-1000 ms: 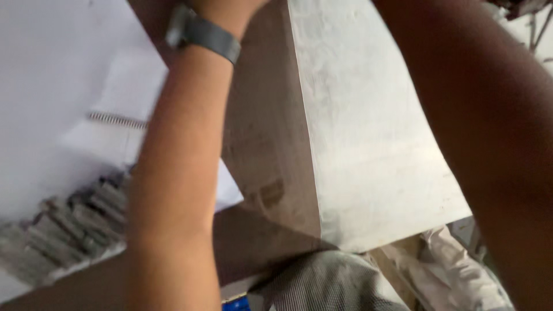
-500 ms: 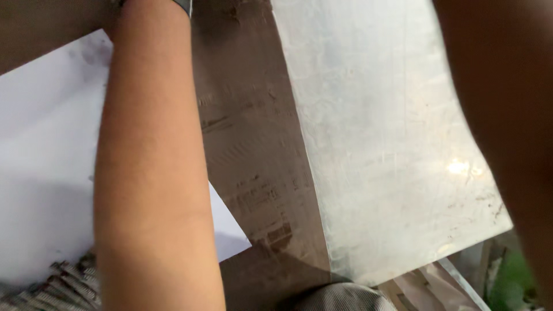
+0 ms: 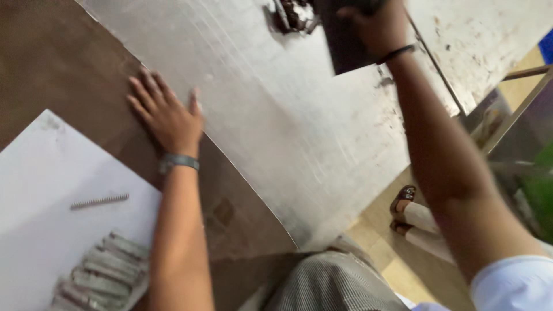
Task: The person sands small metal springs on a workbench using a sanding block. They repeatedly pick up springs, rub them against the block, and place them on a white sheet. The person also wipes the workbench surface with the sanding block between batches.
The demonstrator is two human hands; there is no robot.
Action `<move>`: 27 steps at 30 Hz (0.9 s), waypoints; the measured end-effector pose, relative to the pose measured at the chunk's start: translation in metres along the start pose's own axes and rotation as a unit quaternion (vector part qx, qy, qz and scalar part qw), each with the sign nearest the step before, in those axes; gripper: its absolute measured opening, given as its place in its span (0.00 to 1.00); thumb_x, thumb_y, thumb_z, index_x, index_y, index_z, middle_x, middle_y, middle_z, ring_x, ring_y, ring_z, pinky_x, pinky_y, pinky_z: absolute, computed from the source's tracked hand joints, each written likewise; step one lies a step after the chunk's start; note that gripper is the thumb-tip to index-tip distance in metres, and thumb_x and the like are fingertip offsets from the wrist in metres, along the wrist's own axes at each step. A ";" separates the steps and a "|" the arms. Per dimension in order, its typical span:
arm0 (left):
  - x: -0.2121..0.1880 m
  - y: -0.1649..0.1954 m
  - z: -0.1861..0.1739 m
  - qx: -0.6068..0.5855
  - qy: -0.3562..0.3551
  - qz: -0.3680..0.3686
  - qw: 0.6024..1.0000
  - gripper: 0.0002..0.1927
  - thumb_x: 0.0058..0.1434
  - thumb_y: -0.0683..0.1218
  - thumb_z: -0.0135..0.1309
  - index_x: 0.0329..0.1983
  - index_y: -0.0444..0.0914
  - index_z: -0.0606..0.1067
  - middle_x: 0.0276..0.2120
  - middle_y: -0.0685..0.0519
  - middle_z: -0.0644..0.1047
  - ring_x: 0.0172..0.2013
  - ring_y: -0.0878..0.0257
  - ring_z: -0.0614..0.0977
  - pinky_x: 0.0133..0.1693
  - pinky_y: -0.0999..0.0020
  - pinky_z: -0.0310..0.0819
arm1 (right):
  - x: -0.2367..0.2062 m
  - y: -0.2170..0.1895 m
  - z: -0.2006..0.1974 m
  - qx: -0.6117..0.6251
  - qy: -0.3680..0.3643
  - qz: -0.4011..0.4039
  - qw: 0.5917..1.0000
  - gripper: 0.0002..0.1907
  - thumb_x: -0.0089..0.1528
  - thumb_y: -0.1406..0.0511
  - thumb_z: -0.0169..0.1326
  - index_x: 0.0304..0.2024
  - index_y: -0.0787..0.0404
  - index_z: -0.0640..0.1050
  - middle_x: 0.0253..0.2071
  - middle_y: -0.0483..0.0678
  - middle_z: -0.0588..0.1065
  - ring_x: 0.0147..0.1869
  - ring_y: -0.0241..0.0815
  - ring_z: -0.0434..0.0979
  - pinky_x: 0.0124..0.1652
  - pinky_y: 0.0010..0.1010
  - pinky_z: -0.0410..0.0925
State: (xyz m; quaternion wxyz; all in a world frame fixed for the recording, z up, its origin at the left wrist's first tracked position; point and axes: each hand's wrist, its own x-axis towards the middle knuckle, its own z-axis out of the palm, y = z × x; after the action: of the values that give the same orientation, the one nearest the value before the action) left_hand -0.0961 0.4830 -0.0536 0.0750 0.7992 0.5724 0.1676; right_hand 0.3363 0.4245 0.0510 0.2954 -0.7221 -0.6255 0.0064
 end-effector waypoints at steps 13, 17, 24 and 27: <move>-0.324 0.134 -0.007 0.015 -0.009 0.034 0.999 0.40 0.70 0.63 0.46 0.74 0.30 0.60 0.75 0.37 0.57 0.74 0.39 0.54 0.70 0.38 0.44 | -0.257 0.060 -0.082 -0.033 -0.143 0.278 0.949 0.37 0.50 0.50 0.76 0.47 0.68 0.74 0.47 0.62 0.79 0.52 0.60 0.81 0.49 0.44 0.73; -0.393 0.165 -0.009 0.026 0.005 0.025 0.999 0.39 0.70 0.64 0.44 0.73 0.32 0.58 0.74 0.42 0.58 0.75 0.41 0.54 0.70 0.36 0.41 | -0.284 0.017 -0.076 -0.024 -0.042 0.006 0.999 0.09 0.70 0.60 0.66 0.46 0.58 0.82 0.46 0.52 0.80 0.52 0.58 0.80 0.48 0.45 0.73; -0.366 0.162 -0.013 0.035 -0.045 -0.067 0.996 0.43 0.66 0.68 0.45 0.76 0.40 0.55 0.76 0.51 0.56 0.75 0.48 0.55 0.72 0.39 0.42 | -0.362 -0.040 -0.022 -0.068 -0.113 -0.185 0.974 0.13 0.74 0.64 0.52 0.60 0.47 0.77 0.58 0.53 0.73 0.67 0.57 0.68 0.64 0.57 0.58; -0.330 0.152 -0.017 0.035 -0.044 -0.086 0.995 0.43 0.67 0.69 0.44 0.77 0.42 0.54 0.76 0.53 0.55 0.75 0.49 0.55 0.72 0.37 0.41 | -0.373 -0.033 -0.013 -0.054 -0.129 -0.179 0.974 0.19 0.68 0.62 0.53 0.62 0.48 0.74 0.60 0.54 0.72 0.69 0.59 0.65 0.67 0.60 0.55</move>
State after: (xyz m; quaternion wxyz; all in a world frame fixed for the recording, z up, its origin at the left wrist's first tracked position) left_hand -0.0618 0.1211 -0.0500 0.0863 0.7560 0.6403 0.1047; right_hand 0.2304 0.0816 -0.0580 0.1688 -0.6065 -0.7769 0.0130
